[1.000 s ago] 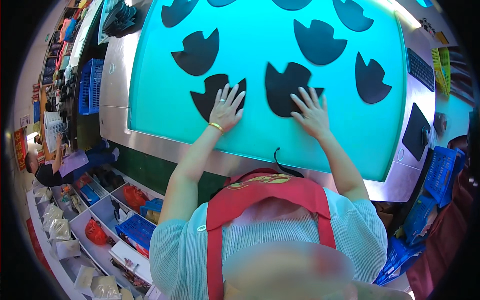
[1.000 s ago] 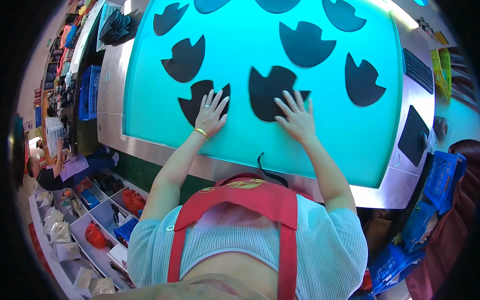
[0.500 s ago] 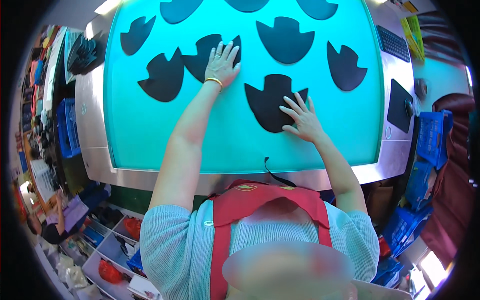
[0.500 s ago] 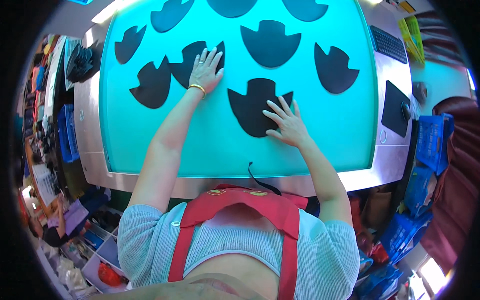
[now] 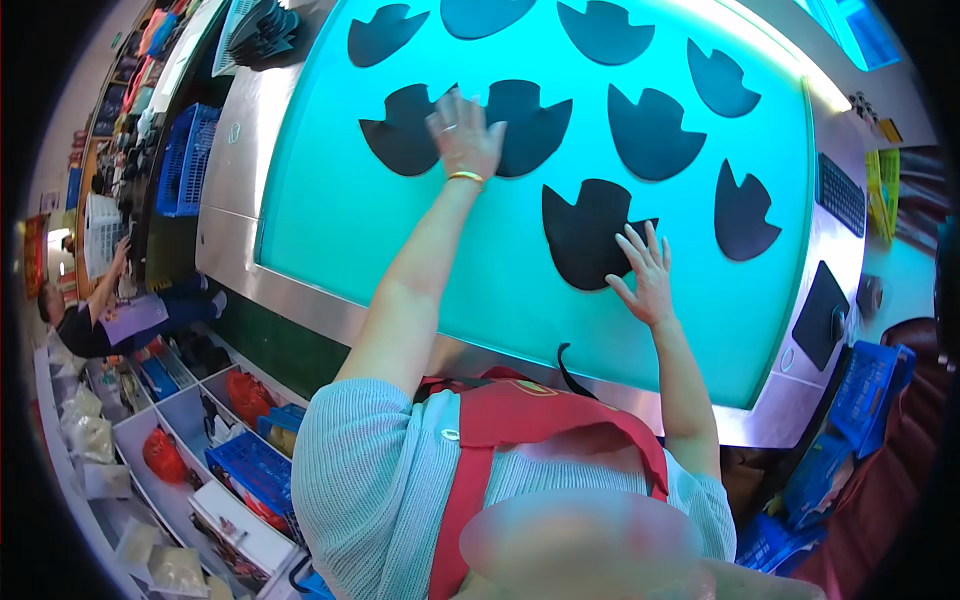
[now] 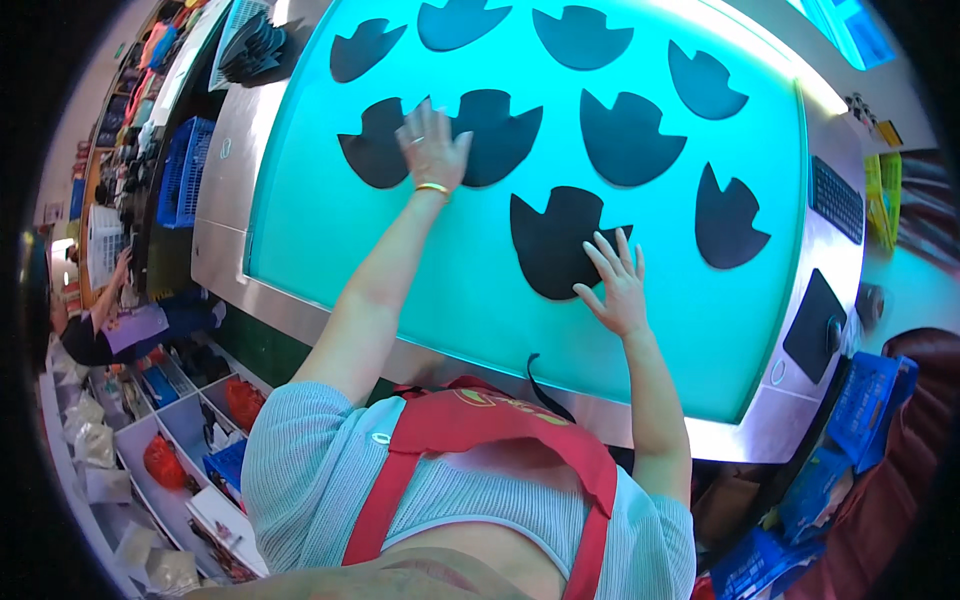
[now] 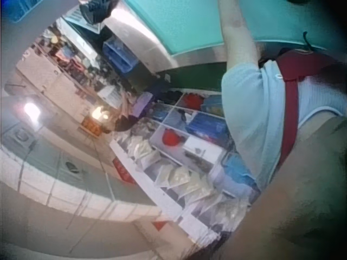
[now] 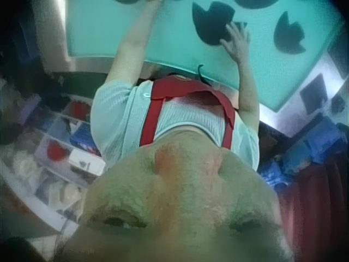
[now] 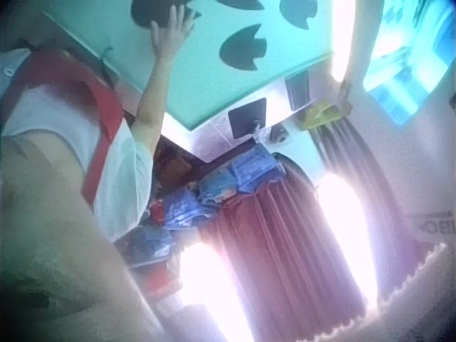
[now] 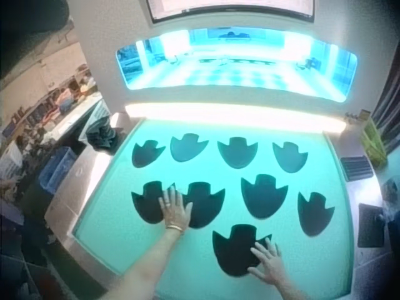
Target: The person arranges black shoe upper components on a light table, stacks a set of the components, and then resumes laying them out on the table.
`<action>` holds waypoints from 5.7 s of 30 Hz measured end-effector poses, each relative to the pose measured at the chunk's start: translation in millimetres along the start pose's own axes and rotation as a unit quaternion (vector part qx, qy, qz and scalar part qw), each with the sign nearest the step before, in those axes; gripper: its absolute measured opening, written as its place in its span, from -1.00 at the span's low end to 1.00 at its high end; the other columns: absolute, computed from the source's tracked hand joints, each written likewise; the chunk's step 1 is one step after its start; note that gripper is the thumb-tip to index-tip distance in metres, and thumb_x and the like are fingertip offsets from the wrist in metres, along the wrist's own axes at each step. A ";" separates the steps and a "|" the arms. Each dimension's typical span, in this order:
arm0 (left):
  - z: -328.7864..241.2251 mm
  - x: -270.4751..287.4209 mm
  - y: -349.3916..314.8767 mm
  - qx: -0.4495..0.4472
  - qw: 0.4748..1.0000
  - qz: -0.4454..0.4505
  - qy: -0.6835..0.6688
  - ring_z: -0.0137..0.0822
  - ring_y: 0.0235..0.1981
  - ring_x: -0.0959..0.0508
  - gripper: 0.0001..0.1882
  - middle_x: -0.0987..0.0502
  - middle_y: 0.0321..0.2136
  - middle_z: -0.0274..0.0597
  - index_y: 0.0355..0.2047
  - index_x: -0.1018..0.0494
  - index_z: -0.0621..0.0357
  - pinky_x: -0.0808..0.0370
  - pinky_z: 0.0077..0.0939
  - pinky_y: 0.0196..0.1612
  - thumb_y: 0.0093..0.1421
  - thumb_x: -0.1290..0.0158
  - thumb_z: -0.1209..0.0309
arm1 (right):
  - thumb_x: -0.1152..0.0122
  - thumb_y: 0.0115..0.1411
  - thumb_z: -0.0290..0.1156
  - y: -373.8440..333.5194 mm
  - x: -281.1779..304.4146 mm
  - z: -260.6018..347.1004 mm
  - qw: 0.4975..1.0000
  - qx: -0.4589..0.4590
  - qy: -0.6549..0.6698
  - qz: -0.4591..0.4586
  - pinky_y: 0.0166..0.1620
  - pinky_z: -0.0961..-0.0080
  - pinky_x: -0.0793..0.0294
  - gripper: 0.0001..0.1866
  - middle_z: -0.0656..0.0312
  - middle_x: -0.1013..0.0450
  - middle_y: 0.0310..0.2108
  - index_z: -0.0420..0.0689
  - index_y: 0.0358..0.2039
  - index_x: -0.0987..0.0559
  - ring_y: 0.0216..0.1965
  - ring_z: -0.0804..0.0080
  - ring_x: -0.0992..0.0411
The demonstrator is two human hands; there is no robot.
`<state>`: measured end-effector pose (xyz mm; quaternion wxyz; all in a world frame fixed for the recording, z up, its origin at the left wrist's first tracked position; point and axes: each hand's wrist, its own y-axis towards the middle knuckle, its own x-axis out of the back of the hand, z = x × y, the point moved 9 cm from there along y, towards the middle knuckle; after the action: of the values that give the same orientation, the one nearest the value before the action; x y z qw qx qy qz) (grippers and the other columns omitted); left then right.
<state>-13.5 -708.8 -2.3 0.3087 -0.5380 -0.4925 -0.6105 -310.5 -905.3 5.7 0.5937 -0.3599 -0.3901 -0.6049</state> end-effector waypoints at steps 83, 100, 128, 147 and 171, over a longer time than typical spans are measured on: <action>-135.5 75.8 -388.5 0.299 0.954 -0.013 0.026 -0.10 0.24 -0.29 -0.41 -0.36 0.15 -0.12 0.21 -0.30 -0.01 -0.08 -0.02 0.33 0.27 -0.05 0.00 | -0.32 0.20 -0.18 -382.0 276.5 -528.9 0.833 -0.366 -0.031 -0.414 0.17 0.22 -0.38 -0.40 -0.03 -0.48 0.04 -0.19 0.18 -0.42 0.07 0.02 -0.44; -136.3 79.9 -390.2 0.304 0.952 -0.008 0.025 -0.10 0.23 -0.29 -0.42 -0.36 0.14 -0.13 0.20 -0.31 -0.02 -0.08 -0.02 0.32 0.26 -0.05 0.00 | -0.49 -0.04 -0.27 -374.5 280.7 -509.9 0.858 -0.335 -0.025 -0.389 0.15 0.20 -0.41 -0.25 0.01 -0.49 0.01 -0.12 0.18 -0.39 0.05 0.02 -0.46; -138.9 81.6 -388.6 0.305 0.952 -0.002 0.024 -0.12 0.24 -0.29 -0.42 -0.36 0.14 -0.13 0.20 -0.31 -0.02 -0.07 -0.03 0.33 0.27 -0.04 0.00 | -0.50 -0.05 -0.24 -379.1 278.2 -520.1 0.846 -0.337 -0.012 -0.413 0.15 0.17 -0.41 -0.23 0.03 -0.48 0.04 -0.10 0.18 -0.39 0.06 0.01 -0.44; -138.1 82.6 -394.8 0.308 0.951 0.001 0.015 -0.12 0.24 -0.28 -0.43 -0.35 0.15 -0.12 0.20 -0.31 -0.02 -0.08 -0.04 0.33 0.28 -0.03 0.00 | -0.31 0.18 -0.19 -382.4 276.5 -519.9 0.843 -0.339 -0.004 -0.418 0.17 0.19 -0.39 -0.37 -0.01 -0.50 0.03 -0.17 0.20 -0.38 0.08 0.02 -0.45; -133.0 76.0 -392.8 0.311 0.950 0.017 0.025 -0.13 0.27 -0.25 -0.43 -0.34 0.17 -0.16 0.21 -0.31 -0.04 -0.04 -0.05 0.35 0.29 -0.01 0.00 | -0.29 0.20 -0.18 -379.4 275.8 -521.5 0.843 -0.345 -0.007 -0.413 0.18 0.22 -0.39 -0.40 0.00 -0.50 0.03 -0.18 0.19 -0.40 0.09 0.05 -0.45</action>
<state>-434.2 -694.0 -26.5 0.4829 -0.4086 -0.6407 -0.4350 -684.9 -1498.4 8.9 0.1241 -0.3515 -0.2733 -0.8868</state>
